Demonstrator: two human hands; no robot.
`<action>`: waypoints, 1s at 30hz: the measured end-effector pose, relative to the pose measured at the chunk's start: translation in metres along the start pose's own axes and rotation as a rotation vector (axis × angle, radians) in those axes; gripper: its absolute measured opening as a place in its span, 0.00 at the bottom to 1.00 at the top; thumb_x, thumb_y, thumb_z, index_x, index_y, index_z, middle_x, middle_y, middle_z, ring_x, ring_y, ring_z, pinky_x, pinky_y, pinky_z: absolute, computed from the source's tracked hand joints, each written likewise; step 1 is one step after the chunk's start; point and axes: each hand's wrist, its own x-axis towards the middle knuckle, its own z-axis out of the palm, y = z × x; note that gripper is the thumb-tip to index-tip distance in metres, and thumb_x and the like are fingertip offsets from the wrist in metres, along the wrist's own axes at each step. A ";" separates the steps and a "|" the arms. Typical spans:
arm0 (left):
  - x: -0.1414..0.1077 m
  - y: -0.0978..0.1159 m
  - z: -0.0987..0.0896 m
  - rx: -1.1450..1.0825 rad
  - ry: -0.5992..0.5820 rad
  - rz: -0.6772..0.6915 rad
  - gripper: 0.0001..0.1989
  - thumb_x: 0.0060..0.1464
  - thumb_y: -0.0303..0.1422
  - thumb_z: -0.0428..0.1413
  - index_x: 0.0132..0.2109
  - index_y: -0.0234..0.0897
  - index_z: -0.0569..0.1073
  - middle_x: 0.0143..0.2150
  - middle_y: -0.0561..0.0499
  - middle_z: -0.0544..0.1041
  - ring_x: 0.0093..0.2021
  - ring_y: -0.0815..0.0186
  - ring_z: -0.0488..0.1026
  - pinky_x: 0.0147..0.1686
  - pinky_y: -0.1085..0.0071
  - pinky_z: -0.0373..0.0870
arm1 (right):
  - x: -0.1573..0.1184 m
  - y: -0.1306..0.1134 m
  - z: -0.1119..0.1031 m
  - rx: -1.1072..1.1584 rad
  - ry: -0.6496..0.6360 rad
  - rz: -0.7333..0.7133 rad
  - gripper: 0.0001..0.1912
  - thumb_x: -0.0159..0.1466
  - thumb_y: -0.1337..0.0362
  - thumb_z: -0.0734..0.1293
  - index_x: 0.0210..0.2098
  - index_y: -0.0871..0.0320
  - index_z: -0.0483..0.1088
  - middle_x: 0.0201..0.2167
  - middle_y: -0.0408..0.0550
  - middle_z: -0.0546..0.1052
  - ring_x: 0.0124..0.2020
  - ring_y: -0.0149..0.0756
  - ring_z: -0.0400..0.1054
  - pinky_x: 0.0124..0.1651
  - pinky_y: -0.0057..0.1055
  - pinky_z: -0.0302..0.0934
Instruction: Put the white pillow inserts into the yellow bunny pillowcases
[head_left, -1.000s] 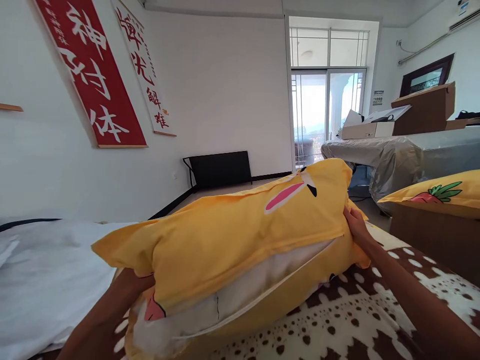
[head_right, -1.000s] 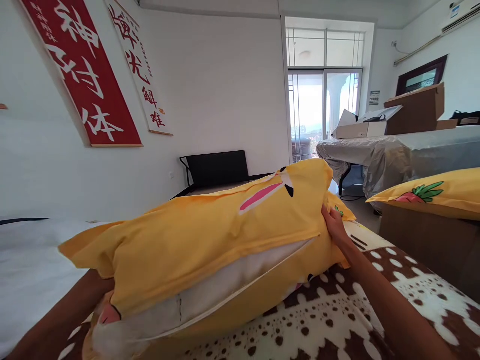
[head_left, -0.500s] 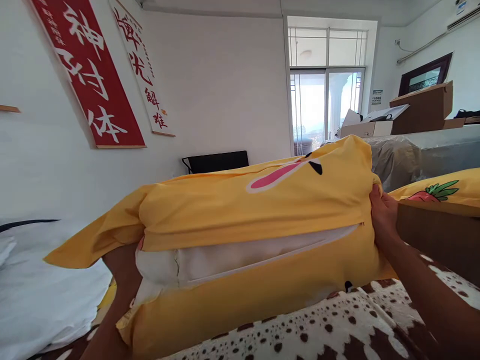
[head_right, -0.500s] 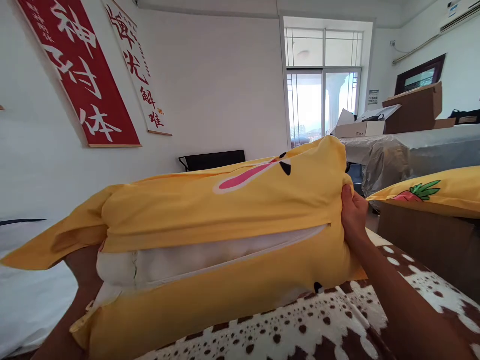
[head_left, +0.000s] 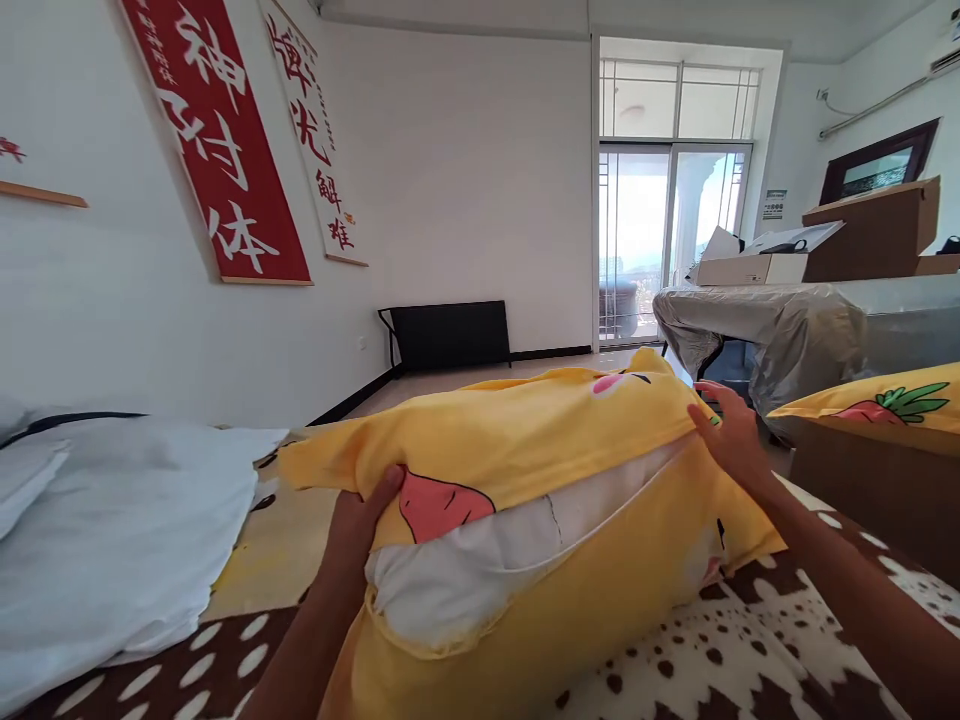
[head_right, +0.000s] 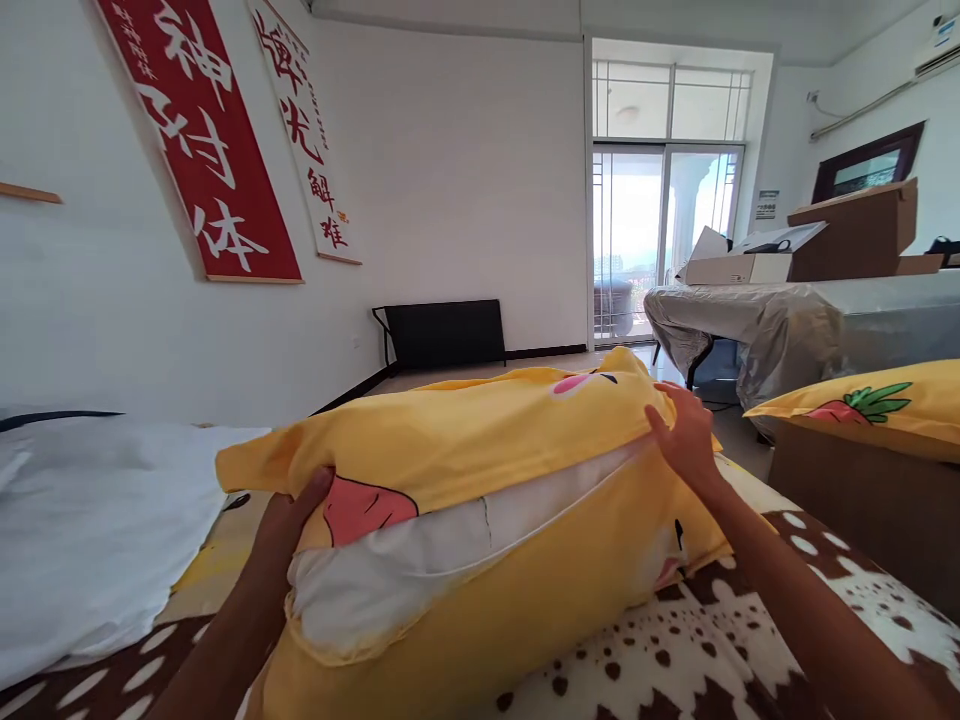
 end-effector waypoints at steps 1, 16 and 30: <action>-0.001 -0.001 0.002 -0.005 0.020 0.013 0.29 0.38 0.46 0.65 0.45 0.34 0.73 0.38 0.42 0.79 0.43 0.54 0.77 0.41 0.63 0.77 | -0.010 -0.029 0.006 0.023 -0.103 -0.236 0.18 0.60 0.56 0.62 0.48 0.57 0.68 0.52 0.56 0.72 0.53 0.47 0.64 0.55 0.45 0.52; -0.048 -0.021 -0.044 0.417 0.350 0.706 0.17 0.51 0.40 0.57 0.46 0.37 0.68 0.43 0.47 0.70 0.44 0.61 0.69 0.44 0.64 0.68 | -0.046 -0.203 0.093 0.288 -0.101 -0.774 0.11 0.59 0.74 0.56 0.29 0.57 0.67 0.23 0.46 0.70 0.26 0.33 0.60 0.32 0.30 0.53; -0.095 -0.044 -0.009 1.125 -0.410 1.119 0.32 0.55 0.44 0.52 0.60 0.25 0.60 0.58 0.31 0.67 0.60 0.47 0.62 0.56 0.51 0.65 | -0.049 -0.233 0.113 0.156 -0.688 -0.741 0.10 0.57 0.56 0.66 0.33 0.55 0.73 0.20 0.42 0.71 0.21 0.29 0.57 0.27 0.26 0.44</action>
